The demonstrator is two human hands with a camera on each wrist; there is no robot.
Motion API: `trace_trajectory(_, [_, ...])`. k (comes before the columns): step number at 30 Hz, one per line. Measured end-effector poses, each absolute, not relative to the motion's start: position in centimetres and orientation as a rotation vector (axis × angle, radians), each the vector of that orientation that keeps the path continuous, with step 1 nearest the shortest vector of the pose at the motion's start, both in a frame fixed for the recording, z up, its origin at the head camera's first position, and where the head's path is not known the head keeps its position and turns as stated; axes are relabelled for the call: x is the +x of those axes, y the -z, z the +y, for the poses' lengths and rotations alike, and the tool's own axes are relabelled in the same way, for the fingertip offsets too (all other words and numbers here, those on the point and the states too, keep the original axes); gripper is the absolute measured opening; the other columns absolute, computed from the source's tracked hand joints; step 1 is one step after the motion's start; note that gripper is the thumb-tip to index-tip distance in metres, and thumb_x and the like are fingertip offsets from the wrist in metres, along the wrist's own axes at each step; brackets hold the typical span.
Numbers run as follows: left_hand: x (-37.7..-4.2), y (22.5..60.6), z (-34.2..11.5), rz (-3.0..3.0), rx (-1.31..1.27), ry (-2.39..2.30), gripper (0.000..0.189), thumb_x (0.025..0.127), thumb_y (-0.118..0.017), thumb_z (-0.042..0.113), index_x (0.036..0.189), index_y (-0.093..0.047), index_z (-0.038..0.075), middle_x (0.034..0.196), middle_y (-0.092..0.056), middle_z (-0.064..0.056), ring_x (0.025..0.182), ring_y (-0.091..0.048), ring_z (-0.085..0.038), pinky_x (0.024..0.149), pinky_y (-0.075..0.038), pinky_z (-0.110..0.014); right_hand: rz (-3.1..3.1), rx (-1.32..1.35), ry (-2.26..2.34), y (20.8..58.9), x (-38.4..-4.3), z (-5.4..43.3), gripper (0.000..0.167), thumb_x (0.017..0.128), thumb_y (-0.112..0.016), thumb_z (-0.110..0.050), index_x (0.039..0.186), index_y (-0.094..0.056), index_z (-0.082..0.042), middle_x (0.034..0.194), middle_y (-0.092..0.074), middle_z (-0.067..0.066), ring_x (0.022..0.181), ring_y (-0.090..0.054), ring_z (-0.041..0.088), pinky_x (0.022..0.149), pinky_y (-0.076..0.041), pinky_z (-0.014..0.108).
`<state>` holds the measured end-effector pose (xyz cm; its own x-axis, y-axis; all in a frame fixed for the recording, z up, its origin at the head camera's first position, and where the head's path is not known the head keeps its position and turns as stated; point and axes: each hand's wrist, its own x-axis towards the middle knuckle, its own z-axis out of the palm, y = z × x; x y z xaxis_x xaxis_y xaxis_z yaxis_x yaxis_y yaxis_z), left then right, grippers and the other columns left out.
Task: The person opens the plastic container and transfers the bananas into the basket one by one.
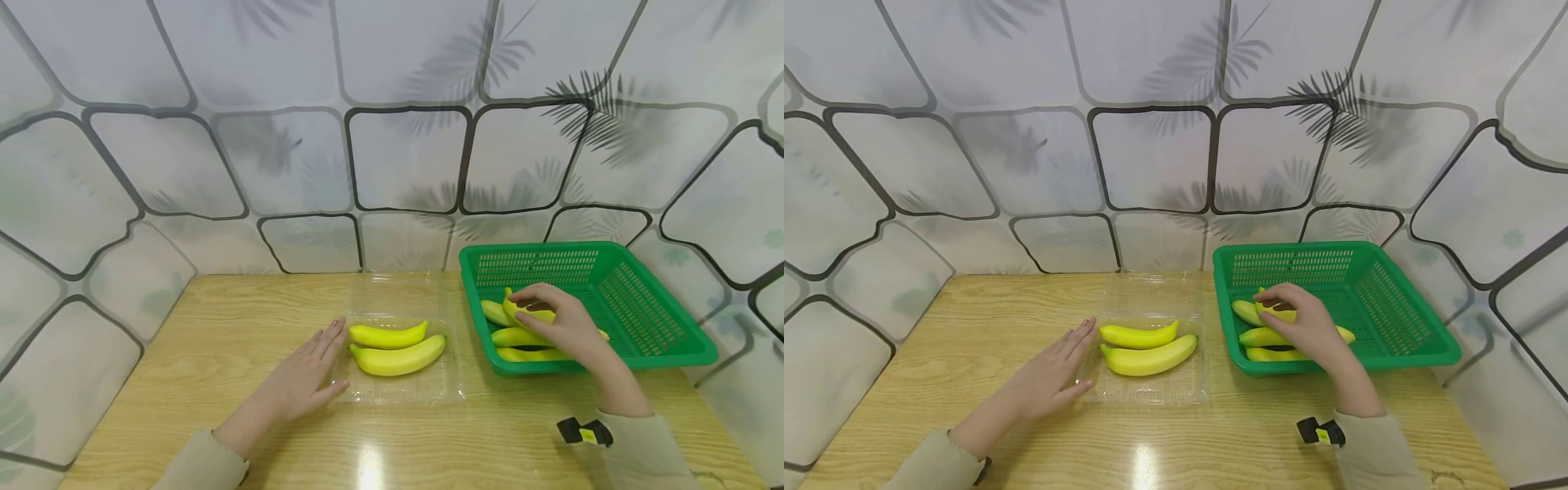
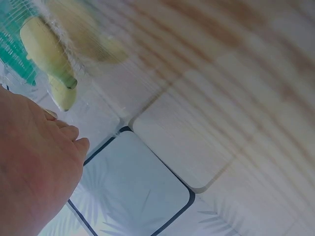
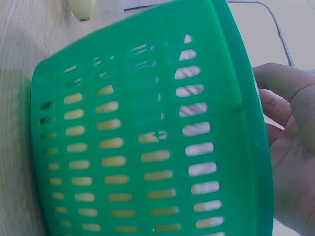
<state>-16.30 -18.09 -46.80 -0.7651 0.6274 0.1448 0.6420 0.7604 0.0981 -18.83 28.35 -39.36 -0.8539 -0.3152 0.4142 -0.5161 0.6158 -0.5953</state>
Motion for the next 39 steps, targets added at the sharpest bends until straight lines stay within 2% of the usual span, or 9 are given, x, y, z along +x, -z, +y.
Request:
trace_trajectory(8, [-16.3, 46.8, -18.0, -2.817, -1.04, 0.221, 0.085, 0.106, -0.058, 0.045, 0.165, -0.025, -0.006, 0.176, -0.019, -0.024, 0.162, -0.026, -0.04, 0.132, -0.03, -0.053, -2.563, 0.751, -1.07, 39.3, -19.1, 26.7, 0.027, 0.094, -0.076, 0.003, 0.119, -0.076, -0.007, 0.115, -0.075, 0.009, 0.103, -0.065, -0.004, 0.091, -0.058, 0.011])
trace_trajectory(15, [-16.3, 46.9, -18.0, -2.785, -1.041, 0.214, 0.085, 0.105, -0.06, 0.044, 0.164, -0.027, -0.007, 0.174, -0.022, -0.026, 0.161, -0.03, -0.041, 0.13, -0.034, -0.055, -2.557, 0.802, -1.078, 39.4, -19.3, 25.4, 0.025, 0.094, -0.076, 0.003, 0.118, -0.076, -0.005, 0.116, -0.076, 0.007, 0.103, -0.067, 0.001, 0.09, -0.065, 0.029])
trace_trajectory(22, [-16.3, 46.8, -17.9, -2.829, -1.039, 0.206, 0.085, 0.106, -0.057, 0.045, 0.166, -0.023, -0.006, 0.175, -0.02, -0.025, 0.163, -0.026, -0.04, 0.132, -0.031, -0.053, -2.568, 0.828, -1.098, 39.5, -19.0, 24.1, 0.025, 0.095, -0.077, 0.001, 0.119, -0.076, -0.007, 0.117, -0.076, 0.006, 0.105, -0.07, 0.011, 0.091, -0.065, 0.032])
trace_trajectory(25, [-16.3, 46.7, -17.9, -2.831, -1.04, 0.204, 0.085, 0.106, -0.057, 0.045, 0.166, -0.023, -0.006, 0.175, -0.02, -0.025, 0.163, -0.026, -0.04, 0.132, -0.03, -0.053, -2.551, 0.857, -1.105, 39.4, -18.9, 23.5, 0.027, 0.094, -0.077, 0.002, 0.118, -0.076, -0.008, 0.117, -0.076, 0.007, 0.104, -0.071, 0.017, 0.09, -0.066, 0.036])
trace_trajectory(29, [-16.3, 46.7, -18.0, -2.824, -1.037, 0.202, 0.085, 0.106, -0.057, 0.045, 0.165, -0.024, -0.006, 0.175, -0.02, -0.025, 0.162, -0.026, -0.04, 0.132, -0.03, -0.053, -2.554, 0.889, -1.115, 39.5, -18.9, 22.8, 0.028, 0.094, -0.077, 0.003, 0.119, -0.076, -0.01, 0.117, -0.076, 0.008, 0.103, -0.071, 0.022, 0.091, -0.066, 0.038])
trace_trajectory(39, [-16.2, 46.8, -18.0, -2.805, -1.04, 0.208, 0.085, 0.105, -0.057, 0.045, 0.165, -0.025, -0.007, 0.174, -0.022, -0.026, 0.162, -0.028, -0.041, 0.131, -0.031, -0.053, -2.572, 0.951, -1.152, 39.8, -18.9, 21.2, 0.024, 0.095, -0.076, 0.0, 0.118, -0.076, -0.008, 0.115, -0.077, 0.008, 0.103, -0.07, 0.019, 0.088, -0.064, 0.032])
